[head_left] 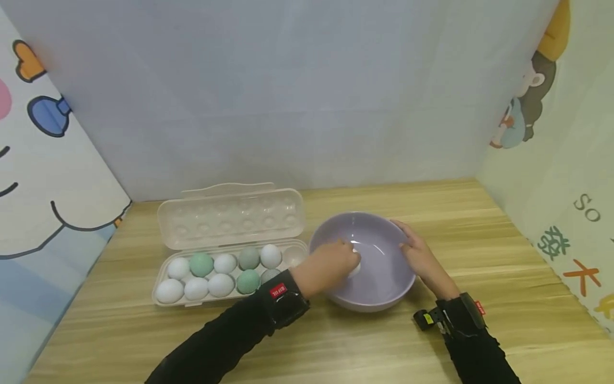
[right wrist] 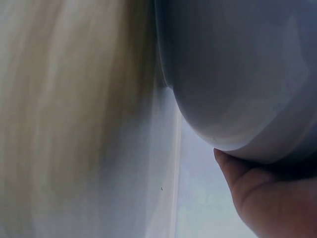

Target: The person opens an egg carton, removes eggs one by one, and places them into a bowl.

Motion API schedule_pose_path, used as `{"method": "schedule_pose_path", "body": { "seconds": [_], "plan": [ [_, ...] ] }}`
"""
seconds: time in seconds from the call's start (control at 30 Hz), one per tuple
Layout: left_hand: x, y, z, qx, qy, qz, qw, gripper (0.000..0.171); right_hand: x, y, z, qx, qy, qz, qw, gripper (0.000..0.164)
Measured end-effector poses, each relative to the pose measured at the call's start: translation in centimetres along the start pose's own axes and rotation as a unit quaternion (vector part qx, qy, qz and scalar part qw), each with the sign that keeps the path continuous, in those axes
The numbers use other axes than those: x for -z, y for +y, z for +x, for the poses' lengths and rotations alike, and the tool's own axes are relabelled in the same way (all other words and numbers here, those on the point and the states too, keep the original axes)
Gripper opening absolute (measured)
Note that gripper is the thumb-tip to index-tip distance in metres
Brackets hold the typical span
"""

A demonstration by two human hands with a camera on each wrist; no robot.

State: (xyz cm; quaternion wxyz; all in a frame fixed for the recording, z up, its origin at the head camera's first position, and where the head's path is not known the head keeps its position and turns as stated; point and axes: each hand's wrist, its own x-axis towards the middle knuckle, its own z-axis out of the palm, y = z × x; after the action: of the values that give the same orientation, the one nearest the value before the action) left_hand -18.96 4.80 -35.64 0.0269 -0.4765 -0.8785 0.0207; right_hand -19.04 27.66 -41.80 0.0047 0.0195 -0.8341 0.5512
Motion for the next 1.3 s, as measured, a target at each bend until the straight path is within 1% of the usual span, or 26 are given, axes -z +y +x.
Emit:
{"method": "schedule_pose_path", "body": {
  "seconds": [0.1,0.3,0.57,0.63,0.7,0.77,0.83,0.93,1.0,1.03,1.07,1.13,1.17,1.23,1.3],
  "plan": [
    [-0.6,0.4,0.3,0.005,-0.022,0.001,0.9997,0.014,-0.3,-0.2,0.0,0.004,-0.005,0.006,1.000,0.058],
    [-1.5,0.5,0.3,0.019,-0.026,0.006,0.9995,0.011,-0.8,-0.5,0.3,0.008,-0.007,-0.003,1.000,0.058],
    [-2.6,0.4,0.3,0.024,0.010,0.032,0.9991,0.009,-1.1,-0.5,0.4,0.013,-0.012,-0.006,1.000,0.057],
    [-2.7,0.4,0.2,0.025,0.023,0.037,0.9987,0.013,-1.1,-0.5,0.4,0.014,-0.010,-0.008,1.000,0.057],
    [-2.6,0.3,-0.1,0.030,0.047,0.047,0.9973,0.023,-1.1,-0.5,0.4,0.012,-0.007,-0.009,1.000,0.057],
    [-2.3,-0.1,-0.9,0.038,0.081,0.061,0.9942,0.030,-1.1,-0.5,0.3,0.009,-0.007,-0.010,1.000,0.057],
    [-1.8,-0.9,-2.2,0.051,0.118,0.061,0.9899,0.034,-1.1,-0.5,0.3,0.004,-0.009,-0.009,1.000,0.058],
    [-0.8,-3.0,-4.7,0.080,0.155,0.064,0.9827,0.031,-1.0,-0.6,0.3,-0.004,-0.013,-0.014,1.000,0.058],
    [-0.3,-4.7,-6.4,0.111,0.156,0.074,0.9787,0.031,-0.9,-0.6,0.2,-0.005,-0.012,-0.018,1.000,0.058],
    [-0.3,-5.6,-7.2,0.122,0.157,0.090,0.9760,0.029,-0.8,-0.6,0.2,-0.006,-0.012,-0.019,1.000,0.057],
    [-0.4,-6.4,-8.0,0.131,0.156,0.105,0.9735,0.026,-0.7,-0.5,0.2,-0.006,-0.010,-0.021,1.000,0.057],
    [-0.7,-7.9,-9.3,0.137,0.155,0.134,0.9692,0.023,-0.5,-0.5,0.1,-0.007,-0.008,-0.018,1.000,0.057],
    [-1.0,-8.5,-9.8,0.134,0.155,0.146,0.9678,0.022,-0.4,-0.4,0.0,-0.009,-0.007,-0.016,1.000,0.057],
    [-1.6,-9.4,-10.4,0.113,0.163,0.153,0.9682,0.019,-0.2,-0.3,-0.1,-0.012,-0.007,-0.013,1.000,0.057],
    [-2.1,-9.9,-10.6,0.091,0.152,0.139,0.9744,0.020,-0.1,-0.3,-0.2,-0.012,-0.008,-0.011,1.000,0.057]
  ]
}}
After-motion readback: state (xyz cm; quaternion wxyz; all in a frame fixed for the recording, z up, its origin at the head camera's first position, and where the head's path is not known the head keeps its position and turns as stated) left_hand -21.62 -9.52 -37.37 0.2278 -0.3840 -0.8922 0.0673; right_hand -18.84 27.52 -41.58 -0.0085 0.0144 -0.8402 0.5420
